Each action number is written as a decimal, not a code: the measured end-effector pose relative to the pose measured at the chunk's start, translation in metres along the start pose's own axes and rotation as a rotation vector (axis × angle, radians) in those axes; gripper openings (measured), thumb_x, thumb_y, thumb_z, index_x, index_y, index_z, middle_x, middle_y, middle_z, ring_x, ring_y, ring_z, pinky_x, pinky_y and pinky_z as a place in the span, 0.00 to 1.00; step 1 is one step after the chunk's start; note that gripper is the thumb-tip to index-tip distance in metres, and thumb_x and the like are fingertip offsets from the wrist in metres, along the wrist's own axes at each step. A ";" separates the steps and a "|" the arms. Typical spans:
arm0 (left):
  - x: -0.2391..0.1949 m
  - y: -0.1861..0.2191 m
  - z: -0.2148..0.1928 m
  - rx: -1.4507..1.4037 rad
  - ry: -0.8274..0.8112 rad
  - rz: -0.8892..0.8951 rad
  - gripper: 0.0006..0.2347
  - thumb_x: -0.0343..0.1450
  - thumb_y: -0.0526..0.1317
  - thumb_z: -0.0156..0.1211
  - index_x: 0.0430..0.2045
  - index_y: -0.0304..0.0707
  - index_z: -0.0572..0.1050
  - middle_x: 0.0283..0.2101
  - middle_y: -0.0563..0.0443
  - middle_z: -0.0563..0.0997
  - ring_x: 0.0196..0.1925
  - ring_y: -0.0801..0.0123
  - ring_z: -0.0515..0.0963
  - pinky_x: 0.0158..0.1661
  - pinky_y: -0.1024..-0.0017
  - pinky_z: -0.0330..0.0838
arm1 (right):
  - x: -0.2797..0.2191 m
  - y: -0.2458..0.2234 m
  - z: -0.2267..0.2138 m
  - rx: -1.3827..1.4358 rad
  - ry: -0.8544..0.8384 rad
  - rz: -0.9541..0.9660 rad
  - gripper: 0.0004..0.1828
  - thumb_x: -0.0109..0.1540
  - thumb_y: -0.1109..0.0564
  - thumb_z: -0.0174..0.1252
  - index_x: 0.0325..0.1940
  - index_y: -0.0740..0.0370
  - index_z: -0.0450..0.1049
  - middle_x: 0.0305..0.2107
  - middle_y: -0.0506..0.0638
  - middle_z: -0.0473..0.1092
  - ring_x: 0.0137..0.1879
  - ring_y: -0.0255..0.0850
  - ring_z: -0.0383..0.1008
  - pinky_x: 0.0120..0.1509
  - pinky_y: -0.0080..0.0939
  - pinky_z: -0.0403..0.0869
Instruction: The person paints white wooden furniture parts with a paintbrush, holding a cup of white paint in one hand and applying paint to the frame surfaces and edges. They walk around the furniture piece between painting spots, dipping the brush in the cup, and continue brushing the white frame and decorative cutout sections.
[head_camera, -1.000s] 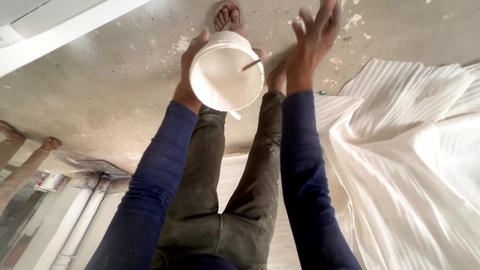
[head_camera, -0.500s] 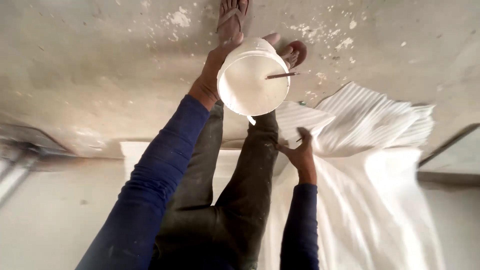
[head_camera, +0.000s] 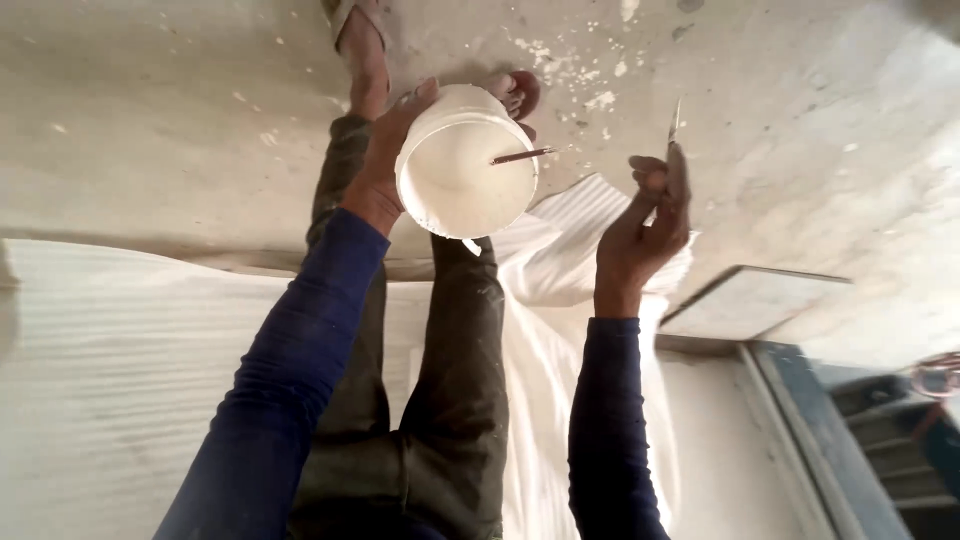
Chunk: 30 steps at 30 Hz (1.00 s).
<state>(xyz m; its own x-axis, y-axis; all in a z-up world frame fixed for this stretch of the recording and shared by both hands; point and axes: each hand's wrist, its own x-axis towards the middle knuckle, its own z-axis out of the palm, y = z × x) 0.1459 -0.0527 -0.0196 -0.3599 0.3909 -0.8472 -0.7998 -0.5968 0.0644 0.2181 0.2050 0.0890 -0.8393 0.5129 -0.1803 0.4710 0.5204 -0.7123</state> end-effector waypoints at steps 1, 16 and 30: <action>0.000 0.000 0.000 -0.021 -0.002 0.001 0.12 0.78 0.45 0.59 0.43 0.33 0.77 0.38 0.50 0.82 0.39 0.72 0.81 0.41 0.73 0.78 | 0.000 -0.004 -0.002 -0.013 -0.012 -0.010 0.17 0.79 0.57 0.42 0.71 0.65 0.64 0.48 0.54 0.76 0.52 0.44 0.80 0.58 0.43 0.80; 0.024 0.016 0.020 0.046 -0.401 0.117 0.35 0.77 0.55 0.56 0.68 0.18 0.58 0.71 0.41 0.69 0.70 0.62 0.75 0.67 0.59 0.76 | -0.029 -0.114 0.022 0.145 0.129 -0.269 0.12 0.77 0.52 0.40 0.58 0.61 0.61 0.34 0.53 0.71 0.36 0.41 0.71 0.44 0.40 0.71; 0.031 0.019 0.049 0.192 -0.473 0.082 0.36 0.76 0.59 0.53 0.71 0.27 0.60 0.60 0.35 0.77 0.64 0.59 0.79 0.65 0.63 0.75 | -0.007 -0.117 0.051 -0.035 -0.173 -0.102 0.10 0.77 0.58 0.45 0.58 0.68 0.64 0.43 0.58 0.69 0.38 0.36 0.74 0.46 0.36 0.76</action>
<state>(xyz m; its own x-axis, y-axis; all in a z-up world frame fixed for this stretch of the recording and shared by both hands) 0.0955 -0.0175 -0.0191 -0.5674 0.6491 -0.5068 -0.8178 -0.5164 0.2542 0.1550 0.1057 0.1388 -0.9158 0.3327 -0.2248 0.3879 0.5884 -0.7094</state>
